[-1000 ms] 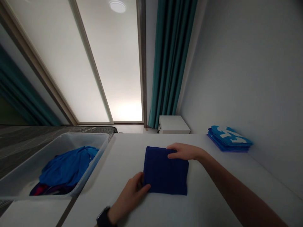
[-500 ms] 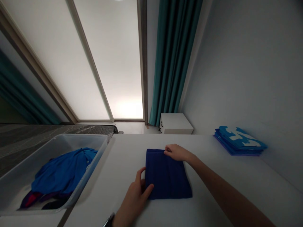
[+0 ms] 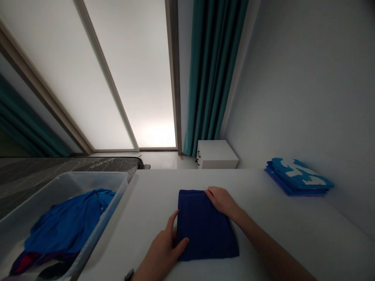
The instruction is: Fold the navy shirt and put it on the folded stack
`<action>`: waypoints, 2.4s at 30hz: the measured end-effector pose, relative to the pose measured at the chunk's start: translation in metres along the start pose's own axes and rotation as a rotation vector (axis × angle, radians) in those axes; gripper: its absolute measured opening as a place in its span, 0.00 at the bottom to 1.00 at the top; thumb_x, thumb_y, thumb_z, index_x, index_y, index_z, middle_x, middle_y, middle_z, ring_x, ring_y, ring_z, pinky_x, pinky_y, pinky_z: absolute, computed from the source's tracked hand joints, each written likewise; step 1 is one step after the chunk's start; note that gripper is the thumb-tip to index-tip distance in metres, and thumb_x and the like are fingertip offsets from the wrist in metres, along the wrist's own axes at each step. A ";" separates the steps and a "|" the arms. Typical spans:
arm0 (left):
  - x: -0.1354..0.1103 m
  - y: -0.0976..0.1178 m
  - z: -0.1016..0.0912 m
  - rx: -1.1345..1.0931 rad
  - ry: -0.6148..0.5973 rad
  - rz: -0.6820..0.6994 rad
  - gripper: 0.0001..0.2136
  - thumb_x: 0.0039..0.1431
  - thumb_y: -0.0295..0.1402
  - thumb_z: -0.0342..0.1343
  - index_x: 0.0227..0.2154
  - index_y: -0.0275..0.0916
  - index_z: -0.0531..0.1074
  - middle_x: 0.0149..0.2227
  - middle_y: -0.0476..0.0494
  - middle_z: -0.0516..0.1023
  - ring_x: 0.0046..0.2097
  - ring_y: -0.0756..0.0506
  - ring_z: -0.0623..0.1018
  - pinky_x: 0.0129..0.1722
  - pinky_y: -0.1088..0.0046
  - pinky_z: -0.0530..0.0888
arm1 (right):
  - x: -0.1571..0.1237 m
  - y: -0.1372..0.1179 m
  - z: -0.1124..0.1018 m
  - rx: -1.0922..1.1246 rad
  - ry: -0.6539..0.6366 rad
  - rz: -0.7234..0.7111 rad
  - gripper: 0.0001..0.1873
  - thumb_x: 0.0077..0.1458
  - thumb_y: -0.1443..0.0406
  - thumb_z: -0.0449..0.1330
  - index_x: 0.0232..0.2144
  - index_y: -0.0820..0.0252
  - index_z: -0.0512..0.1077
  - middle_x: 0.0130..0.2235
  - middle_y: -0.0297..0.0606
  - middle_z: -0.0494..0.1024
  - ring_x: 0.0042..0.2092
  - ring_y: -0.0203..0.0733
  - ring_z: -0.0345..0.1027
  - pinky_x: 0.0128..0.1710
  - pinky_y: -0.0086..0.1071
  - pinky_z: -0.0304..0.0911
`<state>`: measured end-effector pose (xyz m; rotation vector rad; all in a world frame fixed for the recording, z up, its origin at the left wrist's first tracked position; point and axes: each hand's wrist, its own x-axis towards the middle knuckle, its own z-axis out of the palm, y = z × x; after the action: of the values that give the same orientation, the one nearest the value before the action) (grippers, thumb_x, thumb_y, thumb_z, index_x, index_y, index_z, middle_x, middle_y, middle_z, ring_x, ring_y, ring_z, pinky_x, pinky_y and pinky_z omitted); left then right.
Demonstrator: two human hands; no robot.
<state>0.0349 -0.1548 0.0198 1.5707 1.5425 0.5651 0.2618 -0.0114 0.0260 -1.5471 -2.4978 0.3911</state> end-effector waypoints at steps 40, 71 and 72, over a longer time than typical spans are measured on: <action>0.119 0.008 -0.051 0.353 0.087 0.235 0.09 0.66 0.31 0.38 0.35 0.41 0.64 0.33 0.41 0.77 0.36 0.42 0.77 0.38 0.68 0.68 | 0.018 0.036 -0.021 0.351 -0.192 0.000 0.14 0.65 0.58 0.48 0.31 0.58 0.66 0.34 0.37 0.75 0.36 0.41 0.68 0.38 0.32 0.58; 0.121 0.016 -0.040 0.326 0.185 0.279 0.16 0.68 0.39 0.38 0.34 0.41 0.70 0.36 0.43 0.73 0.38 0.44 0.75 0.43 0.68 0.70 | 0.041 0.032 0.001 0.073 -0.145 -0.036 0.17 0.67 0.63 0.46 0.29 0.57 0.71 0.34 0.41 0.78 0.37 0.44 0.71 0.40 0.33 0.57; 0.122 0.015 -0.043 0.285 0.192 0.279 0.17 0.67 0.39 0.38 0.33 0.40 0.70 0.35 0.42 0.74 0.38 0.44 0.75 0.43 0.67 0.70 | 0.043 0.031 0.002 0.071 -0.143 -0.027 0.18 0.67 0.63 0.47 0.29 0.57 0.71 0.34 0.42 0.78 0.37 0.44 0.71 0.40 0.33 0.56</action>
<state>0.0265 -0.0250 0.0264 2.0193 1.6096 0.6896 0.2687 0.0405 0.0148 -1.5065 -2.5768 0.5989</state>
